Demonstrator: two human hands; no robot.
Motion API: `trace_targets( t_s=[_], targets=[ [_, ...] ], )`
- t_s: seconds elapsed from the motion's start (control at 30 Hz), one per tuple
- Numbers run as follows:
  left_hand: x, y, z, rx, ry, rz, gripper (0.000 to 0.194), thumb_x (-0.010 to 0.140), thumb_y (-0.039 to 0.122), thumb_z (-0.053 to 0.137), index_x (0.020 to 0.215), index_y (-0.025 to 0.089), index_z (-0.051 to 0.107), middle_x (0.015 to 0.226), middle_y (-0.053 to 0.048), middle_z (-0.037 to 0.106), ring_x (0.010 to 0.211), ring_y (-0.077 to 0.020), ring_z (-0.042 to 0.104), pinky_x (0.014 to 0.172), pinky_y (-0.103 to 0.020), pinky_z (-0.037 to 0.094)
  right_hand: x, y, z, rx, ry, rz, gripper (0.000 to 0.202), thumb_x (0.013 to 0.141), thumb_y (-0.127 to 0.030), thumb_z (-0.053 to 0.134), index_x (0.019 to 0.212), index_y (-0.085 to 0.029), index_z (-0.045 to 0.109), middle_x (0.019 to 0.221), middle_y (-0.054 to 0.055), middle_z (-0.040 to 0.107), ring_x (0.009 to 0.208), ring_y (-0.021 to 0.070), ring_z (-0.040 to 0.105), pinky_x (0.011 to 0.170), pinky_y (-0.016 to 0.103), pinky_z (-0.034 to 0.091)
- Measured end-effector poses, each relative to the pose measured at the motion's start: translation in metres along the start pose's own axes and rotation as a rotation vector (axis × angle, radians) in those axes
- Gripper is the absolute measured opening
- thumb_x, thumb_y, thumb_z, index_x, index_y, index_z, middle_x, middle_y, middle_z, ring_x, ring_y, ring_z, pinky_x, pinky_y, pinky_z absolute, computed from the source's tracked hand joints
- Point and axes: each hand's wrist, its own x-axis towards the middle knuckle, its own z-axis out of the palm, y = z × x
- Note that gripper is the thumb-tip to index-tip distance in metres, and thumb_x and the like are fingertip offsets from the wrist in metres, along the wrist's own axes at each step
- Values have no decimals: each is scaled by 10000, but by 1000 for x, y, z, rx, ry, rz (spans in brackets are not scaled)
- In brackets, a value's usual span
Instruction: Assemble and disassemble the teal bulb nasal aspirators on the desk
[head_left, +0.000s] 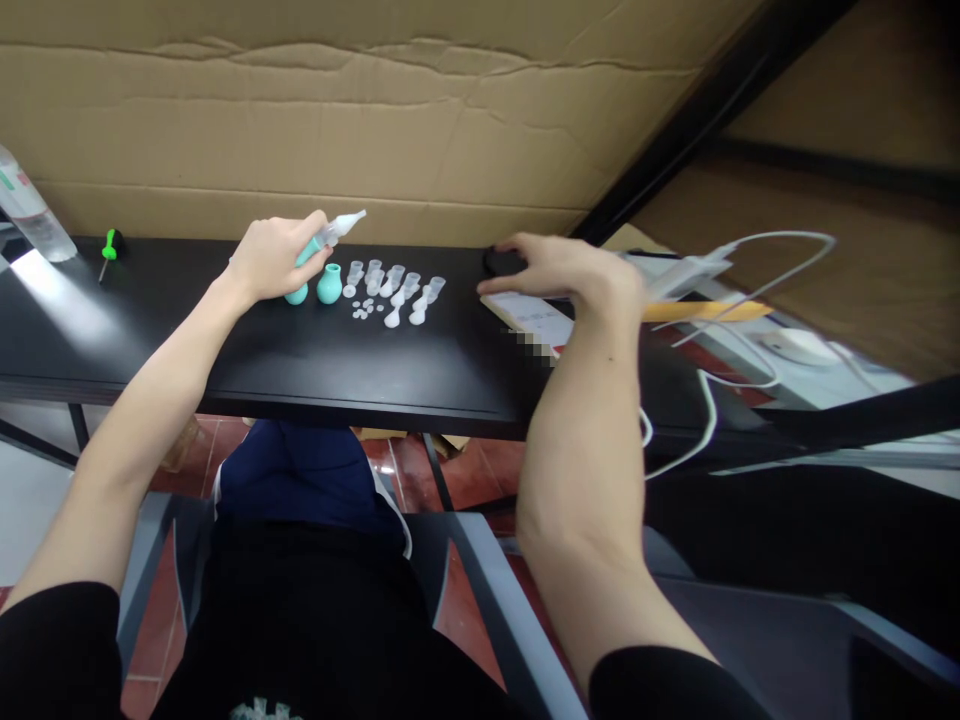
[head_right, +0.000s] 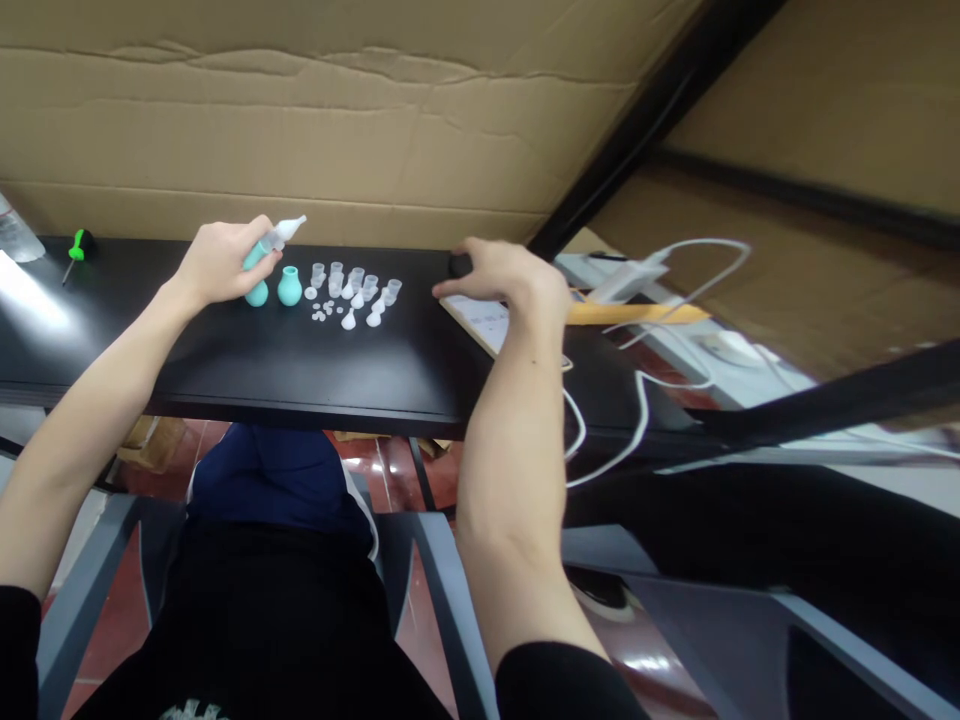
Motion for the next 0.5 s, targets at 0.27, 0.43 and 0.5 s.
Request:
trace_targets(
  t_s=[0.27,0.43,0.5],
  targets=[
    [2,10,2,65,-80,80,337,1045,322,622,1284,230,841,1213,-159,843,1059,-369,817,948,-516,609,-34,-81,14,884,24,-723,318,1118,-592,721,1280,-335,814,1187,26,906,1053,247,845,1099,436,690],
    [1,14,6,37,-80,96,303,1090,358,600,1232,221,831,1154,-157,823,1082,-391,828,988,-543,610,-46,-114,26,557,134,-565,327,1124,-663,704,1135,-358,824,1174,49,893,1274,347,830,1142,482,689],
    [1,16,7,26,-81,87,314,1128,414,591,1240,232,822,1164,-157,824,1092,-394,833,980,-538,607,-48,-117,27,503,189,-511,330,1144,-649,685,1200,-353,819,1235,82,878,1367,370,794,1181,483,674]
  ],
)
